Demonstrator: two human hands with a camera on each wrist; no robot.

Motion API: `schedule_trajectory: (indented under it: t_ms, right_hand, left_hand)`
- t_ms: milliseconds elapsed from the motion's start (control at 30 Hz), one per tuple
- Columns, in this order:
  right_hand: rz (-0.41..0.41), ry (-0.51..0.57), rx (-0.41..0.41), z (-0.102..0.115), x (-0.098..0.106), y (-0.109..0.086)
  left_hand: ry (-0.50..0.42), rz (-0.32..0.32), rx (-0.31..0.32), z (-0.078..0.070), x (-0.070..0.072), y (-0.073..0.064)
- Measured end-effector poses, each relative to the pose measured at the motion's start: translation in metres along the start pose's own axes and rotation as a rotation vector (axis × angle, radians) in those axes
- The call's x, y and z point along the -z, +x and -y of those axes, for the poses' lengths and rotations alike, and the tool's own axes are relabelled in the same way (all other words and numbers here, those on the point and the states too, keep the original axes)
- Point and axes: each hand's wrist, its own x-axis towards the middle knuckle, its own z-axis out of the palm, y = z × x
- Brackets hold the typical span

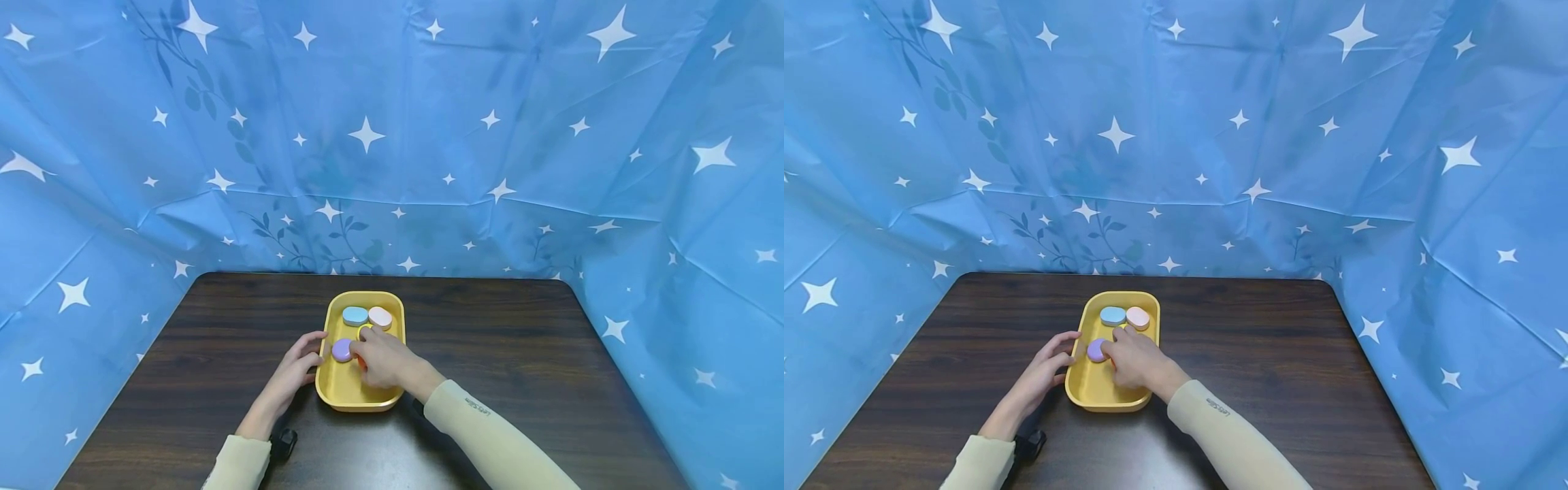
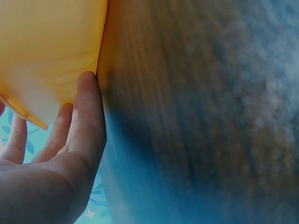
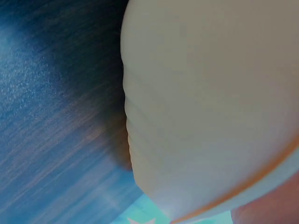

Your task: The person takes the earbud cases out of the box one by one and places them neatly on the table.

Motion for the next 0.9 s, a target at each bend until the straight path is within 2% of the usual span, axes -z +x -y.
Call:
schedule_trajectory:
  t_ms: [367, 900]
  right_hand:
    - [-0.037, 0.034, -0.012, 0.001, 0.006, -0.003]
    - [-0.046, -0.017, -0.021, 0.003, 0.012, -0.008]
  left_hand:
    - [0.0, 0.006, 0.005, 0.001, 0.001, 0.0]
    - [0.001, 0.004, 0.003, 0.001, 0.0, -0.001]
